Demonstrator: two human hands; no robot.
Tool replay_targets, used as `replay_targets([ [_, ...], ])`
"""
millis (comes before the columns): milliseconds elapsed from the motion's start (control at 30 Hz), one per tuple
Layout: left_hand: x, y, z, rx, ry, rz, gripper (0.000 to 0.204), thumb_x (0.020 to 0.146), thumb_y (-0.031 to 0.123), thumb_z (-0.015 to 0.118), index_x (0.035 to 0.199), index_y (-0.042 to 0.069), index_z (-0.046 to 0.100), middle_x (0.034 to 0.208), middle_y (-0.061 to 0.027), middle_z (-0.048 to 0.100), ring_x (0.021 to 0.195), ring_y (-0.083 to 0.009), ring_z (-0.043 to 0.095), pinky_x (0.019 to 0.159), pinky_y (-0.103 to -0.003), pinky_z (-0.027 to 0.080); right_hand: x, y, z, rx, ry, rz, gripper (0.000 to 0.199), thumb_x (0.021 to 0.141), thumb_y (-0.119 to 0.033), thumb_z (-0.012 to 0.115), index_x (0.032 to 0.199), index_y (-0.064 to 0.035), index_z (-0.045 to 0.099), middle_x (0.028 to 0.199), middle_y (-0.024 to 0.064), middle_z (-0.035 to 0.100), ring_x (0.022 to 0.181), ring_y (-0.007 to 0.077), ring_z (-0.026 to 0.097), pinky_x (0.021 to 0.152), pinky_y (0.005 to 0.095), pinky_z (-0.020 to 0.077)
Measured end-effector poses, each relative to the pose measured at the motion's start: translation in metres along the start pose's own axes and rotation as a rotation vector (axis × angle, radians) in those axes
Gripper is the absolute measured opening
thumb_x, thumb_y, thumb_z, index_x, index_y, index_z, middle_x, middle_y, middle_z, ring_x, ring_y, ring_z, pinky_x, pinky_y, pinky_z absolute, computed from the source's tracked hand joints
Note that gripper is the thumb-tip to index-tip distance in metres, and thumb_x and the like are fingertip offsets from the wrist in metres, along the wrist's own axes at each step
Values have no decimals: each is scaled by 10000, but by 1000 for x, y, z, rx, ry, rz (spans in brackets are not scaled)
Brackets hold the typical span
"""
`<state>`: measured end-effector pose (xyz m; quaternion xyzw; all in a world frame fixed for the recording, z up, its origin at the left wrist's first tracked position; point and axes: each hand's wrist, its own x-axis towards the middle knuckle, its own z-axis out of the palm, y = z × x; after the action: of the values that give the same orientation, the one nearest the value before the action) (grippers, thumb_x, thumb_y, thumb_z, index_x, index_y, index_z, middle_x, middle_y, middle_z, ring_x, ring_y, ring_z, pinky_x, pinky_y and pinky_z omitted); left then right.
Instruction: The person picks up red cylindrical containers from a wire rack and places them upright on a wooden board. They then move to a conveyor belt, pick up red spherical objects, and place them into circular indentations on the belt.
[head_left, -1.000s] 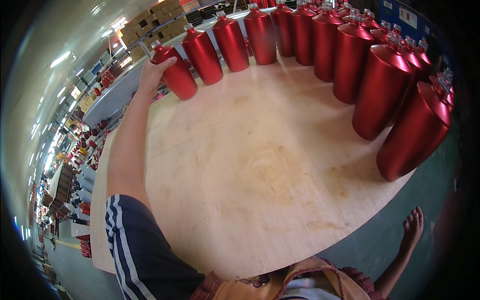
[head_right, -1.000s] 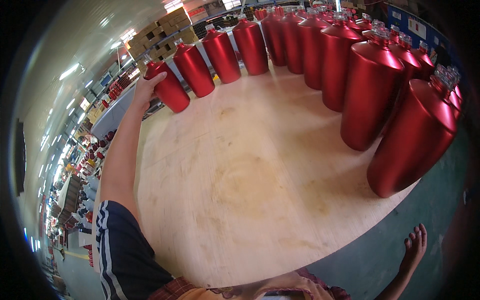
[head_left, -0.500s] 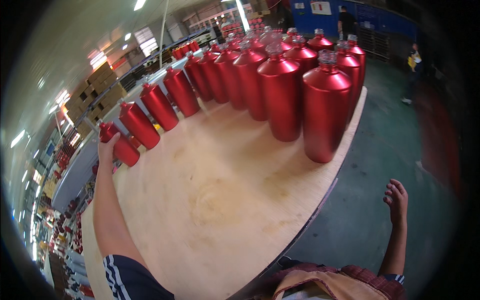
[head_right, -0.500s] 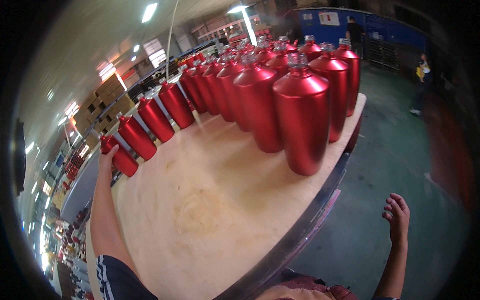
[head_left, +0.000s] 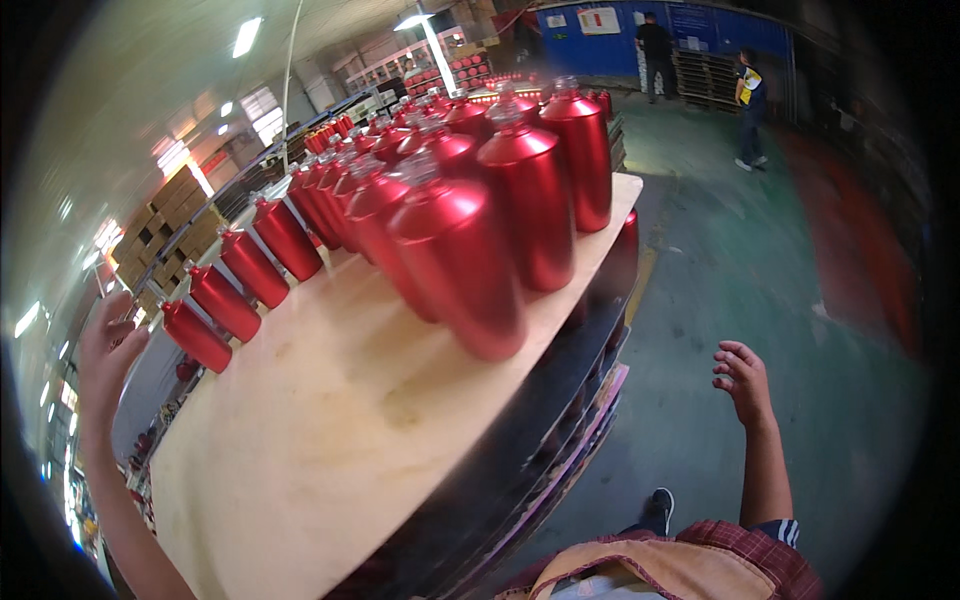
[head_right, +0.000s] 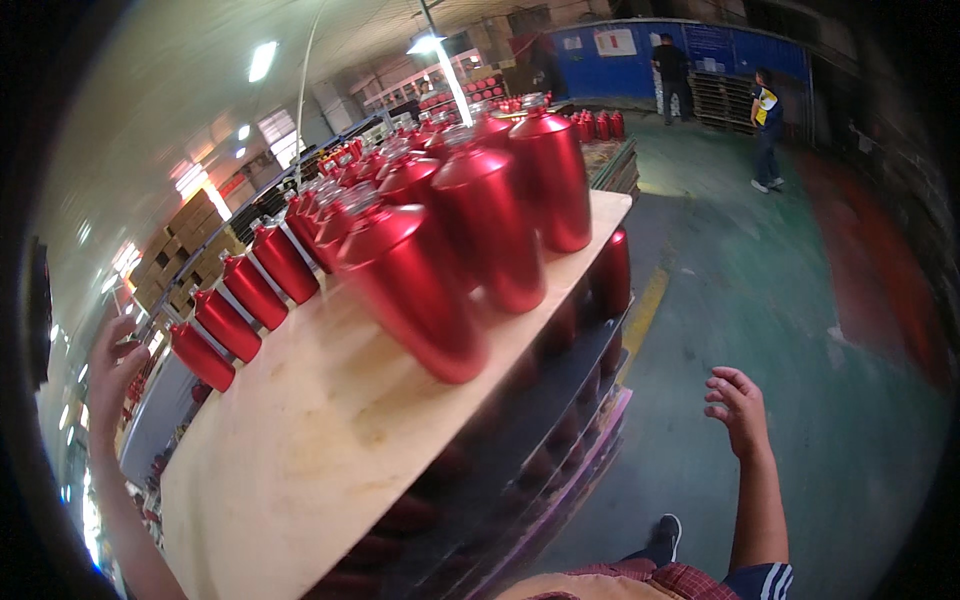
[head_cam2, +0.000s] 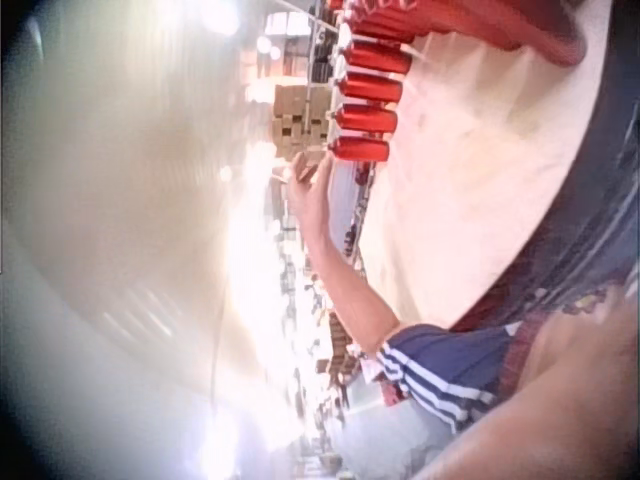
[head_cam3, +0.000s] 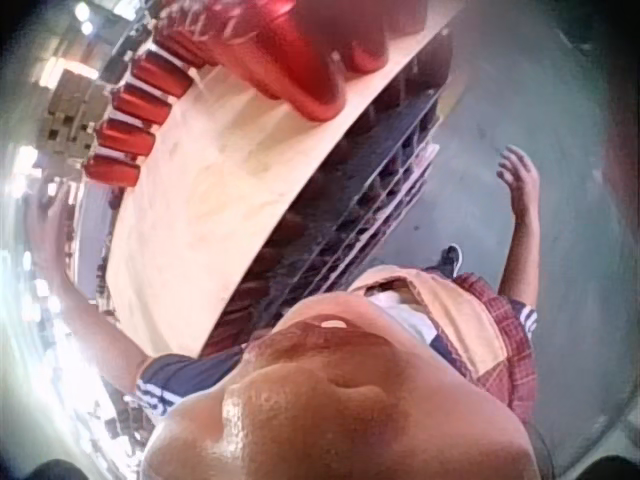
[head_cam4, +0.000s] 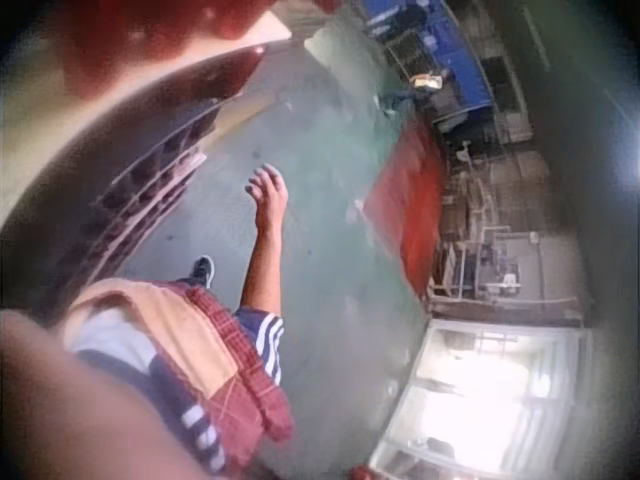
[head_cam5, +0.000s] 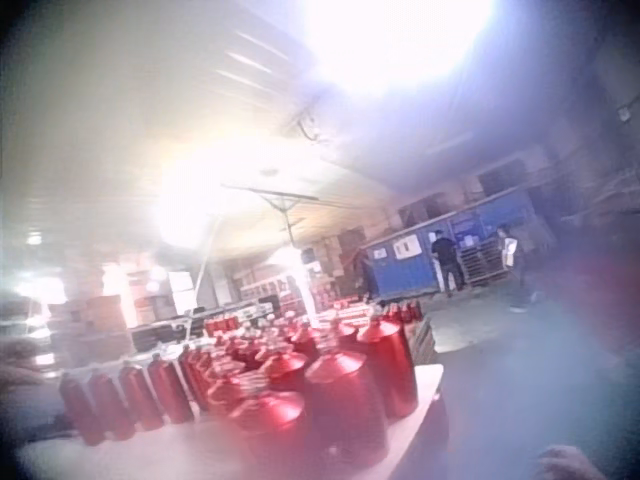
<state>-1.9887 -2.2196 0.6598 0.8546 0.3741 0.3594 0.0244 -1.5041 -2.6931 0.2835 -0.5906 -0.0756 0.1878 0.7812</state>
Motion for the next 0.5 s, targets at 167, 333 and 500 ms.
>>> replay_targets([
  [167,-169,176,47,-447,-316,86,447,808,332,703,1072,-19,619,1085,-168,641,921,-210,628,761,-299,505,112,-3,-58,27,-202,51,329,889,-165,611,1182,-23,559,978,50,618,815,142,593,666,286,515],
  [333,-253,299,279,-1246,-728,-213,434,797,304,762,1017,-57,667,934,-172,698,880,-263,675,811,-354,523,201,-12,-111,139,-381,161,308,905,-160,598,1178,-22,561,987,57,618,814,141,596,670,291,519],
  [500,-273,384,497,-1420,-885,-860,451,903,212,627,1279,-11,516,1193,-130,608,1045,-202,611,884,-356,519,274,-24,-136,183,-444,207,307,894,-159,614,1169,-28,573,981,52,628,815,134,599,661,289,520],
])
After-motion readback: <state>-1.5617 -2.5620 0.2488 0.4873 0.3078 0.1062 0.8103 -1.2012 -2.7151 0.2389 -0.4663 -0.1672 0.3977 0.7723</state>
